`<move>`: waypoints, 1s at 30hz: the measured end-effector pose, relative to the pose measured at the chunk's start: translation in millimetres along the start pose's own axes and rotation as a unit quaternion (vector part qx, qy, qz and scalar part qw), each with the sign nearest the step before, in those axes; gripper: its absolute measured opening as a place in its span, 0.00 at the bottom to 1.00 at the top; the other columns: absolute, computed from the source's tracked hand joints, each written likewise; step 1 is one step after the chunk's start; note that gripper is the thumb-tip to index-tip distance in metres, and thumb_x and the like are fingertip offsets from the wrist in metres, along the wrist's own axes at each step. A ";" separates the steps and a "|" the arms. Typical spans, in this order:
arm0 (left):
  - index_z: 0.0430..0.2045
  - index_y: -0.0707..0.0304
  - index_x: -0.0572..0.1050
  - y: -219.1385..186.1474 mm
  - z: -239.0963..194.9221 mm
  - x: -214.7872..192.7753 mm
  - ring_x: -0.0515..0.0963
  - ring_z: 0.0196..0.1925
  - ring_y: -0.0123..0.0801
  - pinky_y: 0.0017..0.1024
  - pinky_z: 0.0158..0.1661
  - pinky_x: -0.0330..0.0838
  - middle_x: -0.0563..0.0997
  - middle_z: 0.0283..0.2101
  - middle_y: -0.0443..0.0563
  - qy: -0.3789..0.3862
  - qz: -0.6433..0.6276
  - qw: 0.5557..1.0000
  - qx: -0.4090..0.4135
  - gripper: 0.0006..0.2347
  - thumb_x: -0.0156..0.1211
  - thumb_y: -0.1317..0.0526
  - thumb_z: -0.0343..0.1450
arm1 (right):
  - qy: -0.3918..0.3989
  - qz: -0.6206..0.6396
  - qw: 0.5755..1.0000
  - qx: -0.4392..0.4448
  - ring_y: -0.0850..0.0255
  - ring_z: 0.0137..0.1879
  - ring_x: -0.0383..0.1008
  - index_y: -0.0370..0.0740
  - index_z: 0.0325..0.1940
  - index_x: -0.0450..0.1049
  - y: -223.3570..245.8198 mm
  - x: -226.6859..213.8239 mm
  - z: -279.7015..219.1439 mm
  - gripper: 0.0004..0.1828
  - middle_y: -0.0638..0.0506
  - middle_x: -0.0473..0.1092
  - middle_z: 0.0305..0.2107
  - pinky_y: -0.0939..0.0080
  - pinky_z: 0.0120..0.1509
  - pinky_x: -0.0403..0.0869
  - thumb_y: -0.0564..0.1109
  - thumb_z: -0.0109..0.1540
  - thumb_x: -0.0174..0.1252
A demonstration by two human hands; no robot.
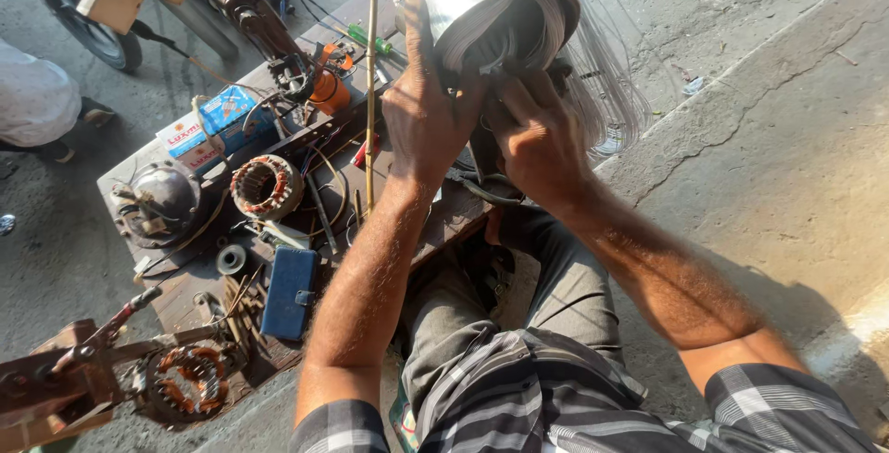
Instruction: The person winds a white insulated wire around a cylindrical metal core using both hands, then uses pliers to cut the wire and continues winding. The person also handles a small wooden piece and adjusts the wire on the core.
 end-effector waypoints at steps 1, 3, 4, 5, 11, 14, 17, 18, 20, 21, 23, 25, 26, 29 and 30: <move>0.76 0.65 0.40 3.0 -4.1 -4.1 0.86 0.28 0.31 0.29 0.30 0.82 0.85 0.37 0.56 0.011 0.000 1.000 -0.008 0.36 0.61 0.57 0.80 | 0.016 0.147 0.983 0.106 0.52 0.63 0.72 0.32 0.49 0.77 -0.1 4.7 -1.2 0.14 0.47 0.68 0.57 0.57 0.55 0.80 0.31 0.59 0.61; 0.76 0.66 0.41 5.5 0.9 3.8 0.87 0.29 0.31 0.29 0.30 0.82 0.86 0.35 0.54 0.024 -0.020 0.999 -0.008 0.35 0.61 0.58 0.81 | 0.043 0.402 0.866 0.295 0.57 0.63 0.74 0.36 0.56 0.70 -11.8 10.2 -2.8 0.24 0.50 0.63 0.61 0.63 0.46 0.83 0.31 0.56 0.51; 0.76 0.67 0.41 6.1 3.5 2.6 0.87 0.30 0.31 0.29 0.30 0.82 0.86 0.34 0.53 0.028 -0.023 0.999 -0.009 0.35 0.61 0.58 0.81 | 0.036 0.276 0.943 0.183 0.54 0.63 0.73 0.34 0.52 0.73 -10.6 5.1 0.1 0.19 0.47 0.66 0.58 0.58 0.50 0.82 0.31 0.56 0.54; 0.76 0.68 0.42 5.7 6.2 2.4 0.87 0.30 0.31 0.30 0.30 0.83 0.87 0.34 0.51 0.033 -0.026 0.999 -0.009 0.35 0.61 0.58 0.82 | 0.029 0.140 0.988 0.065 0.51 0.63 0.72 0.32 0.47 0.75 -8.9 -0.8 0.9 0.14 0.44 0.69 0.56 0.54 0.54 0.81 0.31 0.57 0.57; 0.74 0.69 0.42 -5.0 1.8 7.1 0.83 0.24 0.31 0.28 0.25 0.79 0.86 0.33 0.53 -0.025 0.006 1.000 -0.008 0.35 0.61 0.59 0.78 | -0.058 -0.032 0.995 0.070 0.50 0.45 0.68 0.32 0.38 0.80 -22.0 -25.0 -17.2 0.04 0.42 0.67 0.32 0.47 0.43 0.70 0.36 0.60 0.67; 0.74 0.68 0.41 -10.2 4.9 5.6 0.83 0.26 0.29 0.27 0.27 0.79 0.85 0.34 0.54 -0.043 -0.002 0.999 0.005 0.36 0.61 0.60 0.78 | -0.165 -0.029 0.986 0.018 0.44 0.53 0.71 0.34 0.51 0.73 -45.5 -19.1 -3.2 0.16 0.30 0.68 0.43 0.51 0.52 0.78 0.45 0.66 0.67; 0.76 0.60 0.43 -17.2 6.4 4.6 0.85 0.29 0.28 0.28 0.30 0.81 0.83 0.29 0.46 -0.063 -0.001 0.998 -0.016 0.37 0.62 0.61 0.75 | -0.150 0.038 0.987 0.043 0.46 0.54 0.75 0.28 0.64 0.61 -75.0 -4.0 6.5 0.25 0.32 0.70 0.46 0.49 0.55 0.81 0.48 0.73 0.62; 0.76 0.59 0.42 -19.1 4.0 3.7 0.86 0.30 0.28 0.29 0.30 0.81 0.84 0.31 0.47 -0.065 0.000 0.998 -0.018 0.37 0.62 0.61 0.74 | -0.109 0.045 0.990 0.079 0.48 0.54 0.79 0.28 0.66 0.61 -80.4 5.6 5.8 0.25 0.36 0.73 0.47 0.49 0.57 0.82 0.49 0.75 0.60; 0.76 0.58 0.42 -19.4 3.9 1.9 0.86 0.30 0.27 0.29 0.31 0.81 0.85 0.35 0.48 -0.069 0.004 0.997 -0.019 0.38 0.62 0.62 0.74 | -0.063 0.015 0.991 0.119 0.49 0.50 0.82 0.27 0.67 0.61 -88.6 16.0 0.4 0.27 0.39 0.76 0.45 0.50 0.54 0.83 0.51 0.77 0.59; 0.74 0.59 0.41 -18.1 5.7 1.1 0.86 0.30 0.28 0.29 0.29 0.82 0.84 0.42 0.54 -0.064 0.004 0.998 -0.016 0.37 0.61 0.63 0.74 | -0.059 -0.023 0.990 0.124 0.48 0.46 0.82 0.27 0.66 0.62 -90.9 19.8 -0.6 0.28 0.39 0.76 0.43 0.49 0.49 0.83 0.53 0.76 0.61; 0.72 0.63 0.41 -12.6 8.7 1.4 0.87 0.28 0.28 0.28 0.27 0.82 0.82 0.57 0.66 -0.050 0.002 0.999 -0.008 0.36 0.60 0.64 0.74 | -0.055 -0.062 0.986 0.141 0.48 0.42 0.83 0.25 0.64 0.63 -90.5 28.8 -2.8 0.31 0.39 0.76 0.41 0.50 0.45 0.82 0.56 0.75 0.63; 0.73 0.61 0.39 -7.6 11.0 3.0 0.87 0.31 0.30 0.27 0.30 0.84 0.79 0.59 0.72 -0.056 -0.010 0.998 0.028 0.37 0.61 0.63 0.75 | -0.058 -0.067 0.983 0.162 0.49 0.41 0.82 0.24 0.63 0.62 -91.5 30.6 -1.0 0.34 0.39 0.76 0.40 0.51 0.45 0.82 0.58 0.75 0.65; 0.74 0.61 0.38 -4.1 10.0 3.3 0.88 0.33 0.30 0.27 0.32 0.84 0.78 0.60 0.76 -0.058 -0.017 0.997 0.046 0.37 0.61 0.63 0.75 | -0.055 -0.081 0.983 0.158 0.49 0.40 0.82 0.24 0.62 0.63 -90.0 30.8 0.2 0.33 0.39 0.76 0.39 0.51 0.44 0.82 0.57 0.74 0.65; 0.77 0.59 0.42 8.2 8.1 3.5 0.90 0.39 0.33 0.28 0.39 0.87 0.87 0.42 0.54 -0.011 -0.101 0.995 0.007 0.36 0.63 0.60 0.79 | -0.026 -0.102 0.982 0.155 0.50 0.38 0.81 0.23 0.60 0.63 -83.0 21.9 6.6 0.32 0.38 0.75 0.38 0.51 0.39 0.81 0.56 0.72 0.65; 0.76 0.60 0.42 12.8 7.3 0.6 0.90 0.39 0.32 0.28 0.39 0.87 0.87 0.40 0.53 -0.004 -0.111 0.994 0.013 0.35 0.63 0.59 0.80 | -0.002 -0.096 0.982 0.165 0.49 0.36 0.81 0.23 0.59 0.63 -80.1 18.8 7.8 0.32 0.37 0.75 0.37 0.52 0.37 0.81 0.55 0.71 0.66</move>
Point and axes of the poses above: each hand's wrist, its own z-axis towards the middle knuckle, its own x-axis out of the palm, y = z × x, the point moved 2 cm from there along z, towards the middle knuckle
